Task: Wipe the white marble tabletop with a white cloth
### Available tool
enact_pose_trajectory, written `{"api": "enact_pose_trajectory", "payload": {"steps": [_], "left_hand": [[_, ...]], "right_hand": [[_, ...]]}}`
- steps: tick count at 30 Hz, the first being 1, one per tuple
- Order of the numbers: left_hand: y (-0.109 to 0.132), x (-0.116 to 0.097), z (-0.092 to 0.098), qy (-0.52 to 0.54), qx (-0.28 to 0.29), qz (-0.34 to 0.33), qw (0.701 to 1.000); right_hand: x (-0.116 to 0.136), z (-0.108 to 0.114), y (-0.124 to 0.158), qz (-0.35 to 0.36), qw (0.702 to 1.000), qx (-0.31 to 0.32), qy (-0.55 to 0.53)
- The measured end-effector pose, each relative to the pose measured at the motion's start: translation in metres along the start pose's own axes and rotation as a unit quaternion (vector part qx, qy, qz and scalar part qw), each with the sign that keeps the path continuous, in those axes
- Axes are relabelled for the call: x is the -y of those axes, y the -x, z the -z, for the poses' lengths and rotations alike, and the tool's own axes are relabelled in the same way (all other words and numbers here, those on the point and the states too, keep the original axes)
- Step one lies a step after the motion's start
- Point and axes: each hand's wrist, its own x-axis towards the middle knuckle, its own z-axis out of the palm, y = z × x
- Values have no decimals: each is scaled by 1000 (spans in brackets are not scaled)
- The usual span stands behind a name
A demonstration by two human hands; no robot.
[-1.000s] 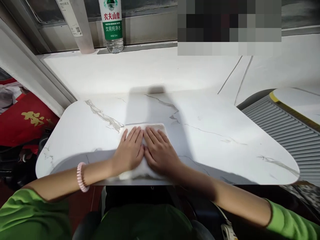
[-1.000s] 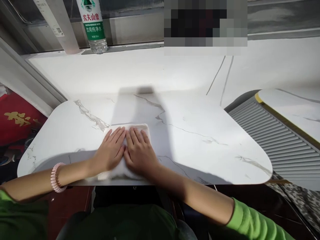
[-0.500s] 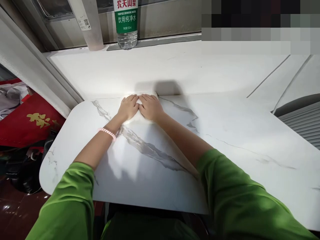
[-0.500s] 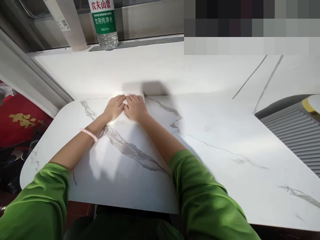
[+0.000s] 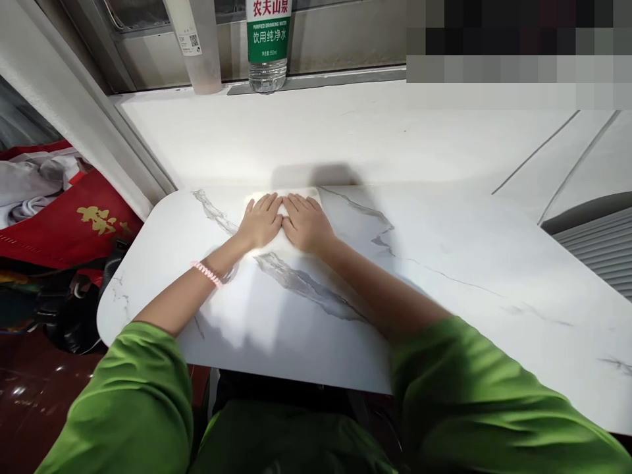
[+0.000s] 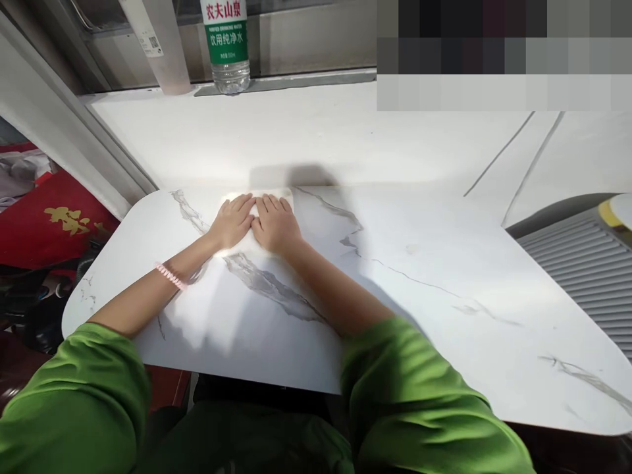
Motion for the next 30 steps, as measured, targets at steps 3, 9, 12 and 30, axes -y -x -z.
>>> {"api": "enact_pose_trajectory", "payload": {"steps": [3,9,12,30], "left_hand": [[55,-12,1,3,-9,-24,1000],[177,-34,5,8,-32,-42,999],[210,-38,8,-1,-29,-37,999],[20,87,17,-35,-12,26,999]], "right_hand": [[34,12,46,-12,1000,-2,9],[105,38,134,36,999,17,1],[124,45,154,62,998,15,-12],[74,-27,-54,20,1000,12,1]]}}
